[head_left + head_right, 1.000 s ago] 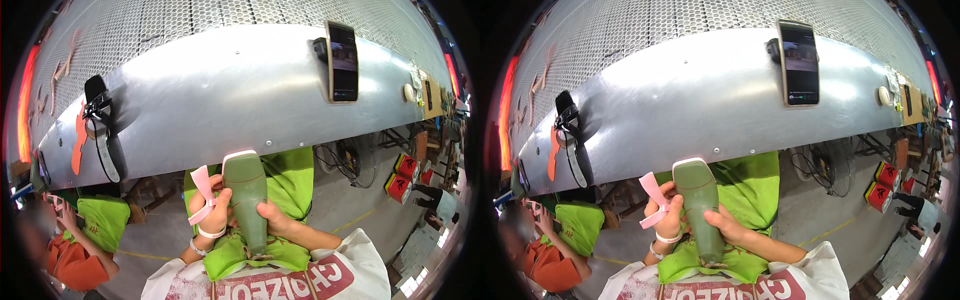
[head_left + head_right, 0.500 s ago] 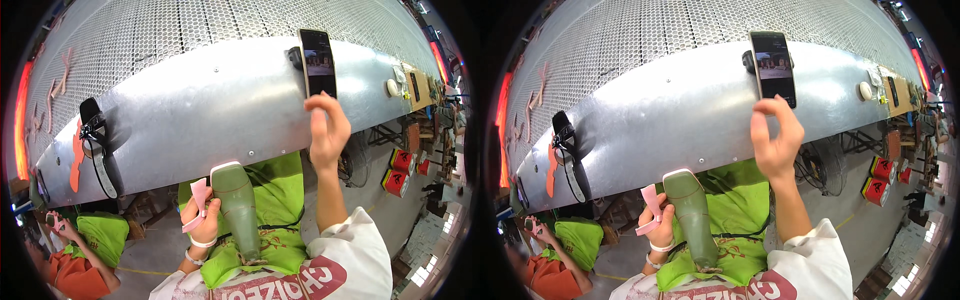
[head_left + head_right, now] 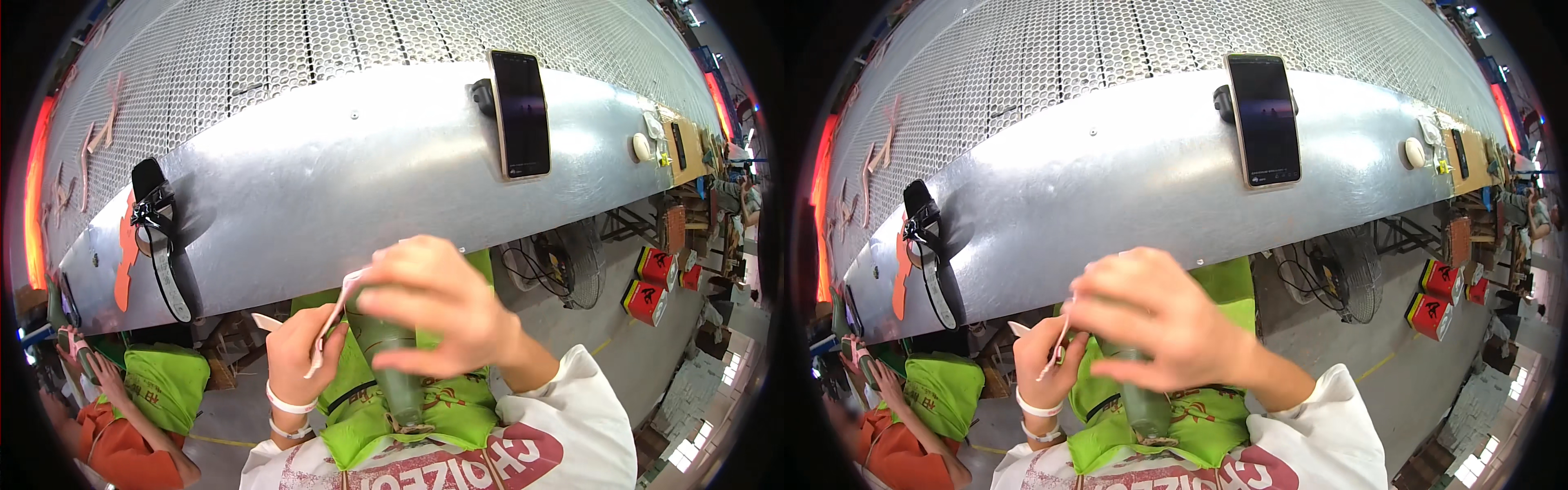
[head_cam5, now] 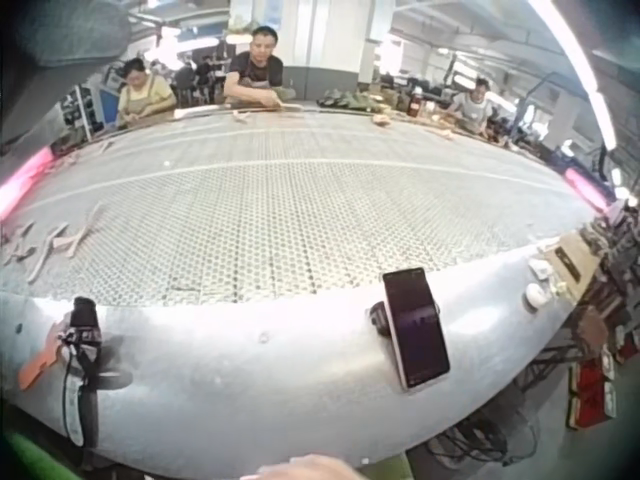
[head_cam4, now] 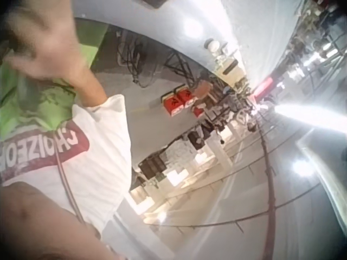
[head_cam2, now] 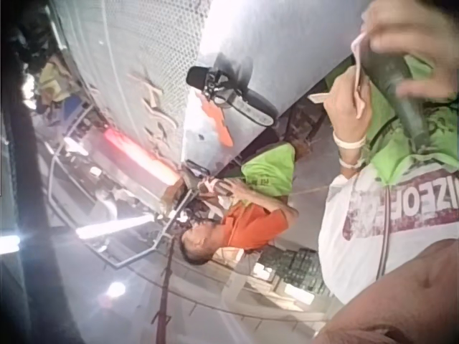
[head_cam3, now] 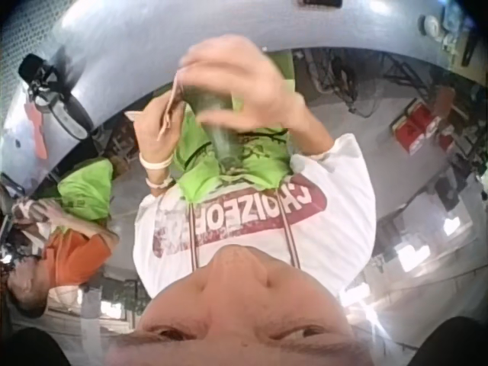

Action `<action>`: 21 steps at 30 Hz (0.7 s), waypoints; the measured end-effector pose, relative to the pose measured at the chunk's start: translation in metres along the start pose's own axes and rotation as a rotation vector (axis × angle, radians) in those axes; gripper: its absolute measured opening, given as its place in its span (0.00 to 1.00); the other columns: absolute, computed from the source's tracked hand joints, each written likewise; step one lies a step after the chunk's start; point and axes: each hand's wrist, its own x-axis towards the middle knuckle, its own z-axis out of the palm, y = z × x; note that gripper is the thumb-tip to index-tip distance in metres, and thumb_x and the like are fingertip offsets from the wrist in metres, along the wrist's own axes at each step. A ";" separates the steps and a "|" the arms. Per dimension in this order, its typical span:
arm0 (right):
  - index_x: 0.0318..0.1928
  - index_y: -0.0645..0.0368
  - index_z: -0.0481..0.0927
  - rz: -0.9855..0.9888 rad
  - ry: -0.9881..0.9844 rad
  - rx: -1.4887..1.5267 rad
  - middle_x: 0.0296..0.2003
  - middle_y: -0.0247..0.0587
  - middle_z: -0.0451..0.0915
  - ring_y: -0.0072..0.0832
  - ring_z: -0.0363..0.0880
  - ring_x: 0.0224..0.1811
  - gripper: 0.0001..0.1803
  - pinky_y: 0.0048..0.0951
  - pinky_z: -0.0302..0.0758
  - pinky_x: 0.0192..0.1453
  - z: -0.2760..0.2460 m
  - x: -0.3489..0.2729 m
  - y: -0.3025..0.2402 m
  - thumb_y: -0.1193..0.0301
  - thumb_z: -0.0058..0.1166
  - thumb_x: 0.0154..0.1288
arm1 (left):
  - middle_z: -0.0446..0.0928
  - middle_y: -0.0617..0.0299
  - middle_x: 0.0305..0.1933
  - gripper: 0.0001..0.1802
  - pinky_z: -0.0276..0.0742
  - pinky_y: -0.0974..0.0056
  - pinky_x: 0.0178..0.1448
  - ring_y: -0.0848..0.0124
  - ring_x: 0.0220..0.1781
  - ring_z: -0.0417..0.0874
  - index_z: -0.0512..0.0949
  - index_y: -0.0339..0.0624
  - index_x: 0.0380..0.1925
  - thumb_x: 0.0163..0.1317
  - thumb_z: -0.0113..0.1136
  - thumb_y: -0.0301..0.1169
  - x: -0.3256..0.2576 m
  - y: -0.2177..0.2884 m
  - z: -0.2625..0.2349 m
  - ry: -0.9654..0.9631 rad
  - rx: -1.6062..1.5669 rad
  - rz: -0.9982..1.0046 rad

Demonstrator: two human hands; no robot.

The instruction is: The person assembles pink slippers by attaching straps to green foam soles. They repeatedly pick up a sole and a strap, align the strap over the sole, and press it into place. The process is repeated for multiple units, with finished slippers placed on a metal mesh table.

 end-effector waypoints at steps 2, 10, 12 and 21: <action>0.47 0.55 0.81 -0.022 -0.100 -0.094 0.46 0.42 0.80 0.41 0.77 0.52 0.25 0.52 0.70 0.59 0.013 0.003 -0.030 0.61 0.70 0.48 | 0.79 0.56 0.27 0.18 0.73 0.62 0.32 0.61 0.27 0.80 0.80 0.38 0.41 0.47 0.67 0.27 0.003 0.009 -0.022 -0.111 0.140 0.130; 0.31 0.63 0.78 0.121 -0.057 -0.080 0.27 0.40 0.80 0.29 0.80 0.27 0.09 0.28 0.76 0.33 0.102 0.050 -0.083 0.70 0.64 0.59 | 0.82 0.59 0.36 0.22 0.75 0.62 0.38 0.61 0.37 0.83 0.80 0.38 0.43 0.44 0.70 0.30 -0.001 -0.025 -0.141 -0.297 0.028 0.408; 0.31 0.62 0.78 0.449 0.014 -0.007 0.26 0.39 0.79 0.28 0.77 0.24 0.06 0.28 0.73 0.30 0.109 0.046 -0.097 0.73 0.61 0.61 | 0.81 0.59 0.30 0.15 0.76 0.64 0.35 0.61 0.31 0.83 0.82 0.38 0.35 0.46 0.71 0.27 -0.007 -0.050 -0.162 -0.270 -0.065 0.392; 0.39 0.67 0.79 1.074 0.298 0.493 0.25 0.32 0.78 0.12 0.71 0.23 0.07 0.18 0.66 0.23 0.166 0.015 -0.078 0.73 0.53 0.69 | 0.79 0.62 0.22 0.08 0.68 0.75 0.26 0.80 0.22 0.75 0.80 0.29 0.27 0.60 0.64 0.26 -0.046 -0.121 -0.127 -0.078 -0.749 -0.373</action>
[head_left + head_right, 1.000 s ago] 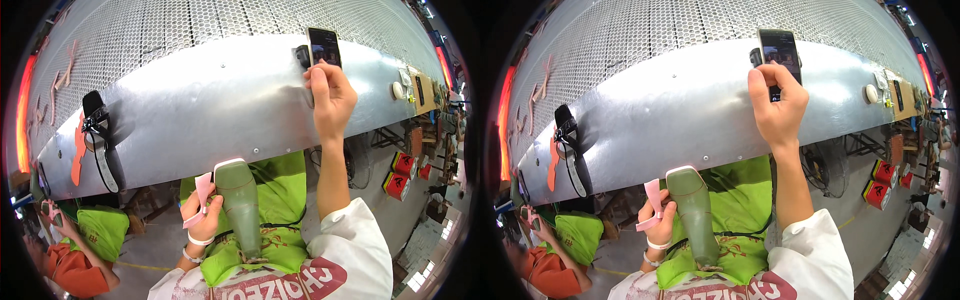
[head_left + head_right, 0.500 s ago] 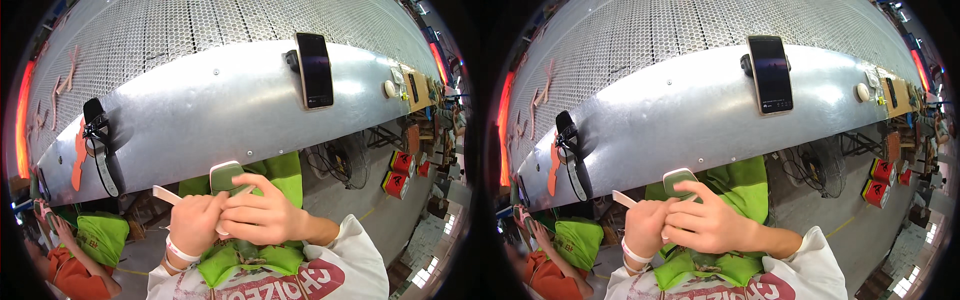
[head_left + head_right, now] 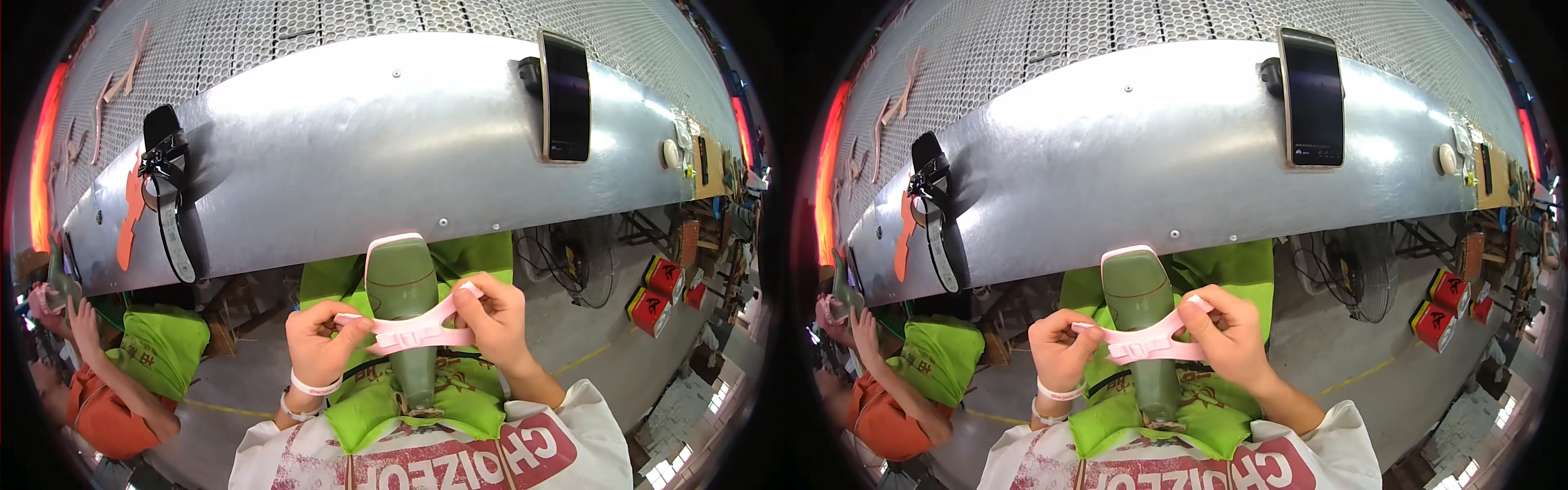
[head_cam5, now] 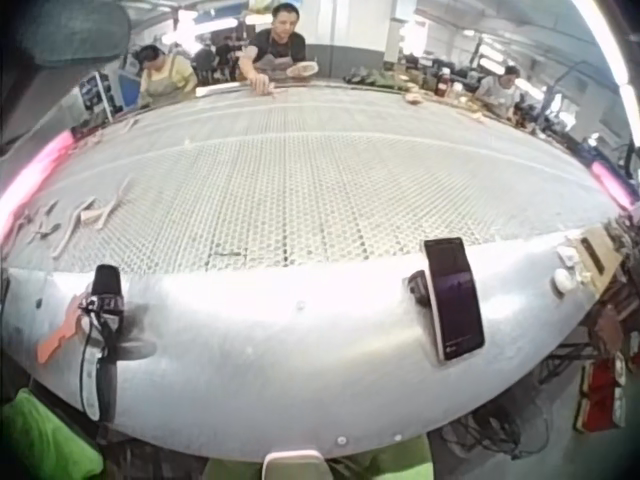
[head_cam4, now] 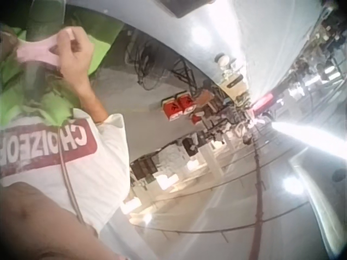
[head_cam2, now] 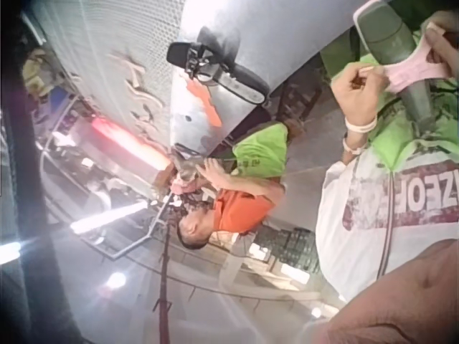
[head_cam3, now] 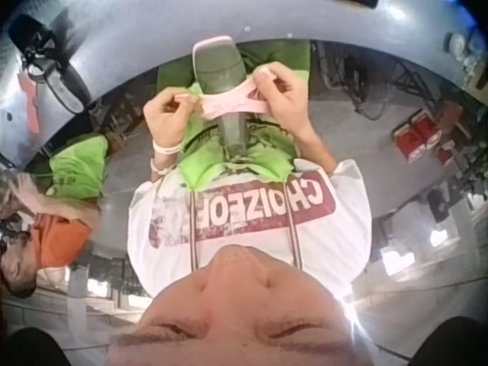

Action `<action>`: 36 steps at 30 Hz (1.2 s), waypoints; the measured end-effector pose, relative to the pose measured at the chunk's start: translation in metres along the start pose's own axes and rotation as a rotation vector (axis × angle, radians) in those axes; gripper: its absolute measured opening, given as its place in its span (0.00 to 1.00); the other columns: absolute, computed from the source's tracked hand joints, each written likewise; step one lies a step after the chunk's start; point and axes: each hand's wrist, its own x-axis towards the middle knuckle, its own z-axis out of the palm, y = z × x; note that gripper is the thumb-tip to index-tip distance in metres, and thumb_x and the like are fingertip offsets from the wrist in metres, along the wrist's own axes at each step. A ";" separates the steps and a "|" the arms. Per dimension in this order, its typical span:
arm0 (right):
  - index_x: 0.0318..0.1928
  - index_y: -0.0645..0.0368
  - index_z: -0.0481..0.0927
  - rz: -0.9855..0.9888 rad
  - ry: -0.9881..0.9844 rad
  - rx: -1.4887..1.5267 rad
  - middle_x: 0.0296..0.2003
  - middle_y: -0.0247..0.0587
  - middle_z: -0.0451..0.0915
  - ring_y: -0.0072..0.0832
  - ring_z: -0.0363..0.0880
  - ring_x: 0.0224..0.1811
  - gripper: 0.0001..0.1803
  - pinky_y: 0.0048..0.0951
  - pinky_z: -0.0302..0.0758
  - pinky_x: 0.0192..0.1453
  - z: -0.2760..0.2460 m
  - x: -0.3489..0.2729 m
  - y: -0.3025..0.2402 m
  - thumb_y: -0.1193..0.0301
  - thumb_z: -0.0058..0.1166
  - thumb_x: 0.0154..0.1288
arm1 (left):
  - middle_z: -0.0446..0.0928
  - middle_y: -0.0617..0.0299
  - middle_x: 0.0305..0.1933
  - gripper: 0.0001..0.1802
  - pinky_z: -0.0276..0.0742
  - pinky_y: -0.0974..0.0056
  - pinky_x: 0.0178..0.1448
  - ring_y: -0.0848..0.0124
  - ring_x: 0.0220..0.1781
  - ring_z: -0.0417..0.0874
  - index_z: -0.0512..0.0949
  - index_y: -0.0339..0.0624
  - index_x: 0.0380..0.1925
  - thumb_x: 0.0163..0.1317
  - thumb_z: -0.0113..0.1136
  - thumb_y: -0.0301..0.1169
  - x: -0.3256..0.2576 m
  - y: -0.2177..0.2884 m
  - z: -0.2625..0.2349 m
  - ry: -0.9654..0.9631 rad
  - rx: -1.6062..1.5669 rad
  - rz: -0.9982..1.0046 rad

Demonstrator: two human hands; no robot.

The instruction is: The person assembles pink slippers by attaching straps to green foam soles. They repeatedly pick up a sole and a strap, align the strap over the sole, and press it into place. The process is repeated for multiple units, with finished slippers placed on a metal mesh table.

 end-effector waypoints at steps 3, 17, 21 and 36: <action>0.41 0.68 0.80 0.001 0.077 -0.018 0.25 0.31 0.77 0.12 0.70 0.22 0.09 0.17 0.65 0.23 0.007 0.010 0.013 0.73 0.53 0.70 | 0.76 0.63 0.21 0.12 0.65 0.76 0.24 0.80 0.20 0.72 0.79 0.29 0.28 0.64 0.62 0.30 0.004 -0.012 0.005 0.151 -0.110 -0.046; 0.40 0.69 0.83 0.018 0.101 -0.017 0.35 0.41 0.82 0.22 0.76 0.35 0.12 0.23 0.72 0.39 0.004 0.052 0.047 0.71 0.54 0.69 | 0.78 0.62 0.25 0.17 0.68 0.73 0.33 0.77 0.27 0.74 0.81 0.26 0.33 0.67 0.59 0.36 0.029 -0.047 0.020 0.285 -0.067 -0.066; 0.40 0.69 0.84 0.071 0.089 0.029 0.34 0.42 0.82 0.23 0.77 0.36 0.12 0.25 0.72 0.42 -0.004 0.057 0.058 0.71 0.55 0.68 | 0.79 0.63 0.26 0.16 0.68 0.73 0.34 0.78 0.29 0.74 0.81 0.27 0.33 0.66 0.61 0.35 0.037 -0.053 0.027 0.290 -0.091 -0.064; 0.36 0.70 0.83 0.056 0.076 0.093 0.31 0.39 0.83 0.21 0.76 0.34 0.11 0.24 0.73 0.42 -0.036 0.050 0.042 0.72 0.56 0.67 | 0.76 0.67 0.25 0.13 0.64 0.74 0.31 0.81 0.27 0.70 0.80 0.27 0.32 0.67 0.59 0.30 0.034 -0.053 0.061 0.307 -0.160 -0.075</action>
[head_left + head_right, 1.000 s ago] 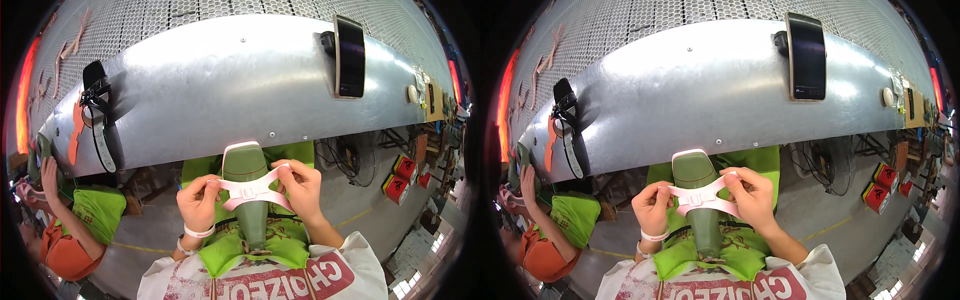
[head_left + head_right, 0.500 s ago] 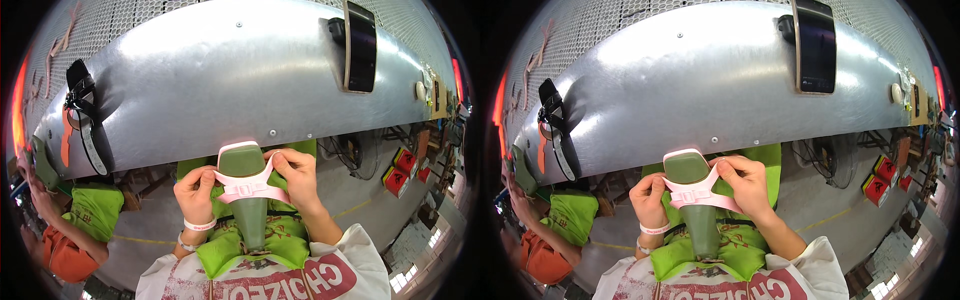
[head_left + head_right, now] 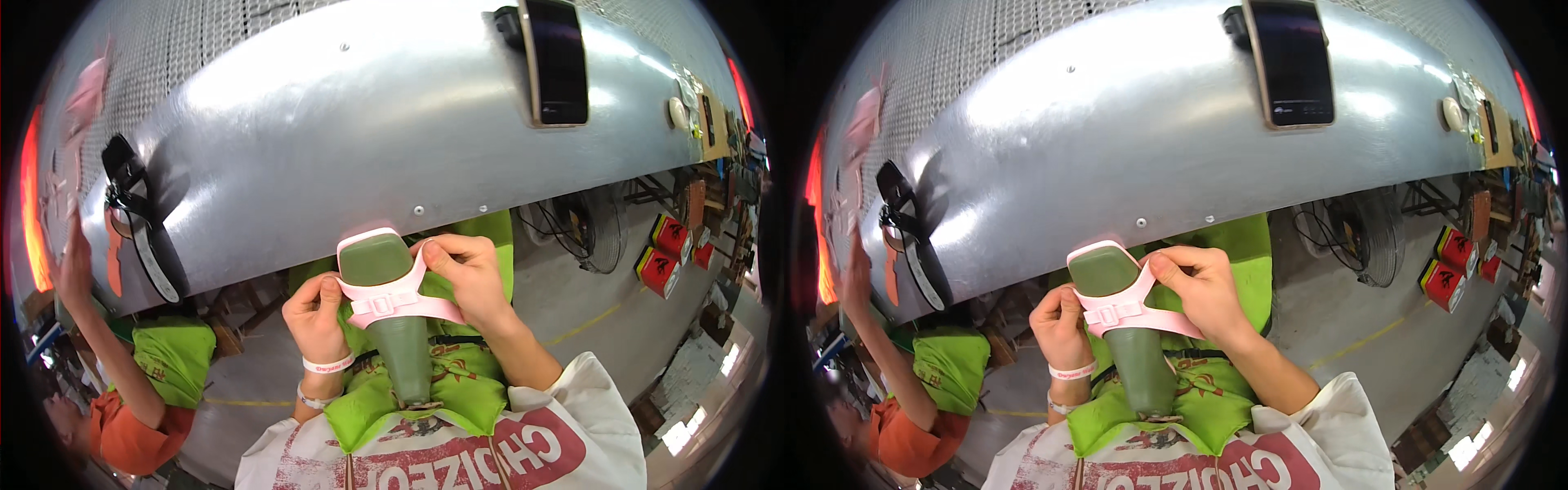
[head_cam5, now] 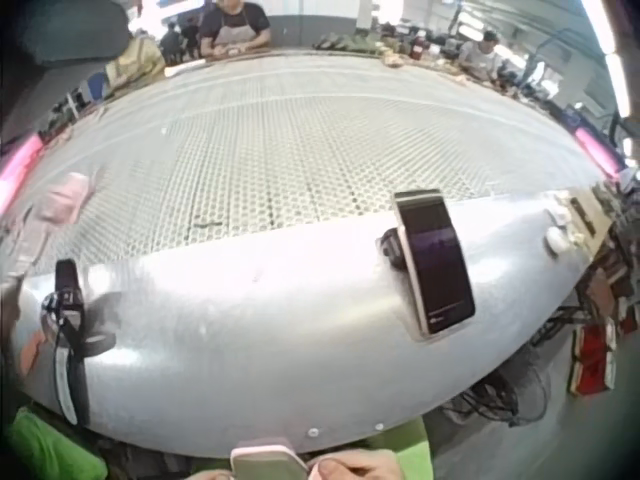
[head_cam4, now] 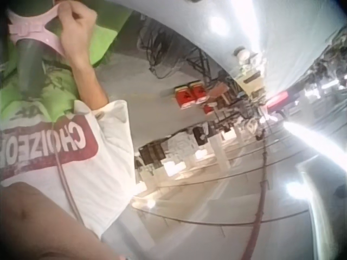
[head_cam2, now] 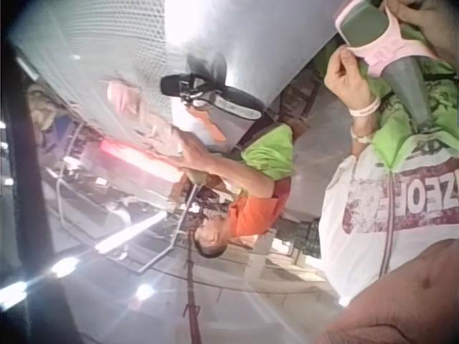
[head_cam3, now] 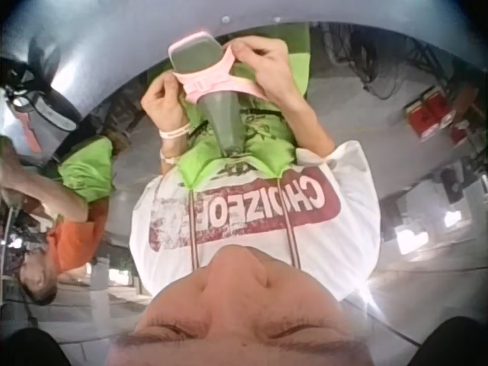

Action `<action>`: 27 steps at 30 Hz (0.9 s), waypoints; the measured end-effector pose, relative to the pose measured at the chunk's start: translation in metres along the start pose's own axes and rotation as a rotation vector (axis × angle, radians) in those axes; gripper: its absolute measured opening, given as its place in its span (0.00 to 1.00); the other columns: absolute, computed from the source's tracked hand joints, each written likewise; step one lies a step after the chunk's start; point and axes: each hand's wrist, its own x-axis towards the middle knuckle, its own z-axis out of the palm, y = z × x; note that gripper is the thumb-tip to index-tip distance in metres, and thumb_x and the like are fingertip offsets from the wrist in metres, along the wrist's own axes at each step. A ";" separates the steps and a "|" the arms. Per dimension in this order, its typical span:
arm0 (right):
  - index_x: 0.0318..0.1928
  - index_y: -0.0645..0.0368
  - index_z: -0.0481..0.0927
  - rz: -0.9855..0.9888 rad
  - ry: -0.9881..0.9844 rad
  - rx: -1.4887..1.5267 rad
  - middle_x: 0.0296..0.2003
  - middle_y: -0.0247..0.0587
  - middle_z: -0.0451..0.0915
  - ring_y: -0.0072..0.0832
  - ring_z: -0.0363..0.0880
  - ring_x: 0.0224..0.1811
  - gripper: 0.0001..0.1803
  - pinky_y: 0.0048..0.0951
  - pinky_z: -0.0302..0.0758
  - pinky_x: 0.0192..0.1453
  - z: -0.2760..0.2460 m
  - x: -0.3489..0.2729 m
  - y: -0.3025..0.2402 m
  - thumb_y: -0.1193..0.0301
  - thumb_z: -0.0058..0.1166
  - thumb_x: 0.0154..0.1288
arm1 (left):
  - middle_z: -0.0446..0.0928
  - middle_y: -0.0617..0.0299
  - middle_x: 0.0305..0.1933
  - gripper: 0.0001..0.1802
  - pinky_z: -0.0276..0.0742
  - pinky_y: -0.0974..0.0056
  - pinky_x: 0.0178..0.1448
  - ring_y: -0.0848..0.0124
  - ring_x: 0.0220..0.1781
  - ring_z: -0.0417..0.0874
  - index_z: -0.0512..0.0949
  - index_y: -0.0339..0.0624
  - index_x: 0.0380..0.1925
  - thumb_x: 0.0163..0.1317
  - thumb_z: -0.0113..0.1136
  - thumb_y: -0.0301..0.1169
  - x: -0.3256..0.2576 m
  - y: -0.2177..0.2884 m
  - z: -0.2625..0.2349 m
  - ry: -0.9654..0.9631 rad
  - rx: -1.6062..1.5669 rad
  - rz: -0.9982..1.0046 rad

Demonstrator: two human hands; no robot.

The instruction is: The person assembles pink slippers by attaching straps to green foam soles. They repeatedly pick up a sole and a strap, align the strap over the sole, and press it into place. The process is repeated for multiple units, with finished slippers placed on a metal mesh table.

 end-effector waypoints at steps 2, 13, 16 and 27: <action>0.36 0.71 0.83 -0.002 0.017 0.057 0.30 0.39 0.83 0.20 0.75 0.32 0.10 0.23 0.73 0.39 -0.001 -0.003 -0.015 0.74 0.56 0.67 | 0.75 0.67 0.24 0.13 0.63 0.74 0.30 0.81 0.26 0.69 0.79 0.27 0.31 0.67 0.57 0.29 0.001 0.020 0.010 -0.051 -0.076 -0.022; 0.30 0.63 0.85 -0.392 -0.064 -0.134 0.19 0.40 0.76 0.27 0.72 0.20 0.05 0.29 0.65 0.24 -0.058 -0.070 -0.067 0.74 0.62 0.58 | 0.72 0.56 0.25 0.13 0.74 0.65 0.27 0.67 0.24 0.74 0.74 0.36 0.27 0.64 0.58 0.35 -0.048 -0.018 0.057 -0.368 -0.546 0.219; 0.30 0.63 0.84 -0.402 -0.087 -0.126 0.19 0.40 0.76 0.28 0.72 0.21 0.05 0.29 0.65 0.24 -0.056 -0.072 -0.070 0.74 0.62 0.57 | 0.71 0.55 0.24 0.13 0.74 0.65 0.25 0.66 0.24 0.73 0.73 0.36 0.27 0.64 0.59 0.34 -0.047 -0.018 0.061 -0.398 -0.620 0.260; 0.29 0.66 0.82 0.213 -0.627 0.177 0.24 0.35 0.79 0.17 0.73 0.26 0.07 0.24 0.70 0.31 -0.070 -0.035 -0.075 0.74 0.65 0.58 | 0.74 0.55 0.24 0.05 0.69 0.68 0.26 0.69 0.24 0.74 0.77 0.30 0.25 0.58 0.59 0.20 -0.050 0.009 0.055 -0.349 -0.447 0.127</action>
